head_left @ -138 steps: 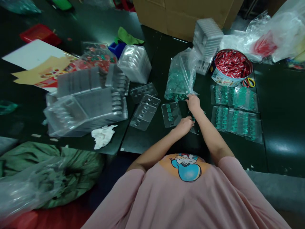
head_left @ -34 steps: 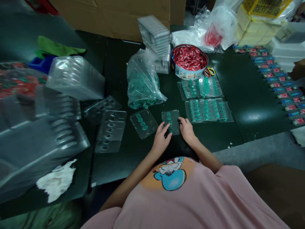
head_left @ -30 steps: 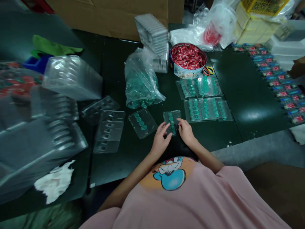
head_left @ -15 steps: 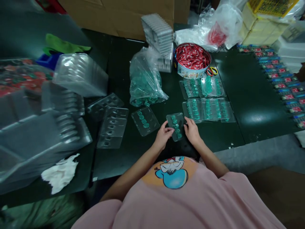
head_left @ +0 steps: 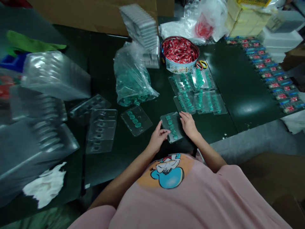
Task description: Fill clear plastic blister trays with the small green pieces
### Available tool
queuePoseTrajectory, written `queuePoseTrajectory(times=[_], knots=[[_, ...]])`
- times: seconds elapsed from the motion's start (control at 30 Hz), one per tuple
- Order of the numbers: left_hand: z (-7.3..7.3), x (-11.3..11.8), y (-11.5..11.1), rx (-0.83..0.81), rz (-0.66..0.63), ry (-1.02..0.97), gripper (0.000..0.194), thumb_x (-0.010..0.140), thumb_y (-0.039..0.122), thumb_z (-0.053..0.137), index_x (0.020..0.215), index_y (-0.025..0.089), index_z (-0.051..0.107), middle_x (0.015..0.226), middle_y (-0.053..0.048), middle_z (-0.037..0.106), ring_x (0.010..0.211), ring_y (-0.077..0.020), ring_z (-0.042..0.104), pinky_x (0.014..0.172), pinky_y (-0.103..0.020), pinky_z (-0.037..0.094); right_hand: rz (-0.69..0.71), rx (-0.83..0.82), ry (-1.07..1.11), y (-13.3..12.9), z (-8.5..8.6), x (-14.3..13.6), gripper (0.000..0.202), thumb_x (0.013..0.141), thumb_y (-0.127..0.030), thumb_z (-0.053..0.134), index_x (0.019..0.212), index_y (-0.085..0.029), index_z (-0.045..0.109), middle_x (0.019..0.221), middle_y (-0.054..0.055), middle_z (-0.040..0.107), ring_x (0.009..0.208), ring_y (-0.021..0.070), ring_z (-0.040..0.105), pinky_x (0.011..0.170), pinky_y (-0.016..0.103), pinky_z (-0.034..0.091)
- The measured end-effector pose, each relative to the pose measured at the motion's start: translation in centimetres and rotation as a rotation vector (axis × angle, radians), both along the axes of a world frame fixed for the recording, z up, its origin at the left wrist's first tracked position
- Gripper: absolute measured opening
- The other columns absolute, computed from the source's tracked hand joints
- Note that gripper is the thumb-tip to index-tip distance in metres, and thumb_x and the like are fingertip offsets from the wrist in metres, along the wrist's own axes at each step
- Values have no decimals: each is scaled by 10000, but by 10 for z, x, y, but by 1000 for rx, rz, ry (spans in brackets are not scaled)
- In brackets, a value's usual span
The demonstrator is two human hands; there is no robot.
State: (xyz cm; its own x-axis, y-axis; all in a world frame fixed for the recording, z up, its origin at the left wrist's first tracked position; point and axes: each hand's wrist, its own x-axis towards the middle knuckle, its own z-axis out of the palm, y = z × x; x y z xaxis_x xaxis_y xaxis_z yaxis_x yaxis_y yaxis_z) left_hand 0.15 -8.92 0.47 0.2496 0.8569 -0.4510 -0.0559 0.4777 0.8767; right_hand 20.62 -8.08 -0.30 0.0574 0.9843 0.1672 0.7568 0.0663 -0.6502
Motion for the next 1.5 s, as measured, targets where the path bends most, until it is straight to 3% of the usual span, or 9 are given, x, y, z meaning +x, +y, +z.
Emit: queuePoseTrajectory(times=[0.13, 0.27, 0.33, 0.47, 0.7, 0.93, 1.13, 1.3, 1.5], knots=[[-1, 8, -6, 0, -34, -63, 1009, 709, 255, 736, 1552, 183, 186, 906, -36, 700, 622, -74, 515, 588, -198, 418, 64, -125, 231, -21, 12, 9, 424, 949, -286, 449, 1354, -198, 544, 1101, 82, 697, 956, 178, 666, 907, 328, 519], [-1, 22, -17, -10, -231, -69, 997, 738, 280, 723, 1558, 199, 162, 1078, -101, 691, 656, -82, 558, 624, -227, 460, 19, -261, 305, -55, 10, 43, 559, 918, -226, 419, 1475, -194, 379, 908, 14, 692, 619, 106, 600, 741, 279, 522], [0, 26, -22, 29, -332, -42, 922, 743, 280, 714, 1537, 205, 250, 1208, -135, 648, 687, -83, 574, 665, -250, 485, -69, -295, 179, -70, 8, 74, 612, 902, -205, 419, 1507, -175, 325, 907, 34, 685, 646, 125, 595, 747, 290, 511], [5, 17, -29, 206, -423, 68, 626, 774, 284, 674, 1376, 195, 530, 1245, -122, 634, 728, -91, 565, 738, -284, 504, -308, -392, -218, -95, 2, 143, 564, 883, -180, 412, 1444, -189, 463, 1052, 127, 629, 860, 208, 613, 801, 325, 477], [10, -17, -30, 304, -337, 224, 507, 819, 321, 630, 1304, 181, 591, 1217, -115, 649, 818, -137, 598, 799, -324, 520, -680, -377, -478, -98, -15, 198, 559, 884, -151, 337, 1411, -220, 512, 1037, 131, 525, 805, 197, 524, 769, 327, 409], [12, -31, -34, 430, -283, 312, 416, 842, 341, 609, 1234, 205, 636, 1238, -102, 636, 816, -141, 610, 748, -303, 534, -703, -308, -491, -72, -17, 214, 571, 853, -155, 351, 1388, -216, 541, 1044, 142, 529, 835, 216, 494, 781, 350, 400], [14, -57, -33, 602, -123, 447, 348, 869, 332, 590, 1180, 200, 668, 1214, -106, 632, 742, -123, 615, 683, -285, 533, -715, -222, -404, -81, -12, 237, 508, 843, -251, 391, 1259, -118, 650, 880, 128, 562, 792, 232, 517, 786, 386, 440], [6, -90, -17, 857, 66, 774, 288, 902, 279, 548, 1142, 199, 686, 1194, -106, 662, 1049, -226, 618, 963, -433, 495, -686, 232, -408, -80, 5, 206, 447, 886, -317, 419, 1191, -109, 671, 959, 167, 612, 879, 274, 584, 824, 442, 477], [-20, -88, -13, 898, -129, 1017, 275, 898, 230, 549, 1119, 169, 701, 1262, -153, 624, 1206, -305, 531, 1016, -495, 434, -63, 242, -117, -33, 32, 63, 324, 963, -325, 417, 1125, -205, 672, 997, 112, 685, 940, 228, 632, 880, 389, 503]])
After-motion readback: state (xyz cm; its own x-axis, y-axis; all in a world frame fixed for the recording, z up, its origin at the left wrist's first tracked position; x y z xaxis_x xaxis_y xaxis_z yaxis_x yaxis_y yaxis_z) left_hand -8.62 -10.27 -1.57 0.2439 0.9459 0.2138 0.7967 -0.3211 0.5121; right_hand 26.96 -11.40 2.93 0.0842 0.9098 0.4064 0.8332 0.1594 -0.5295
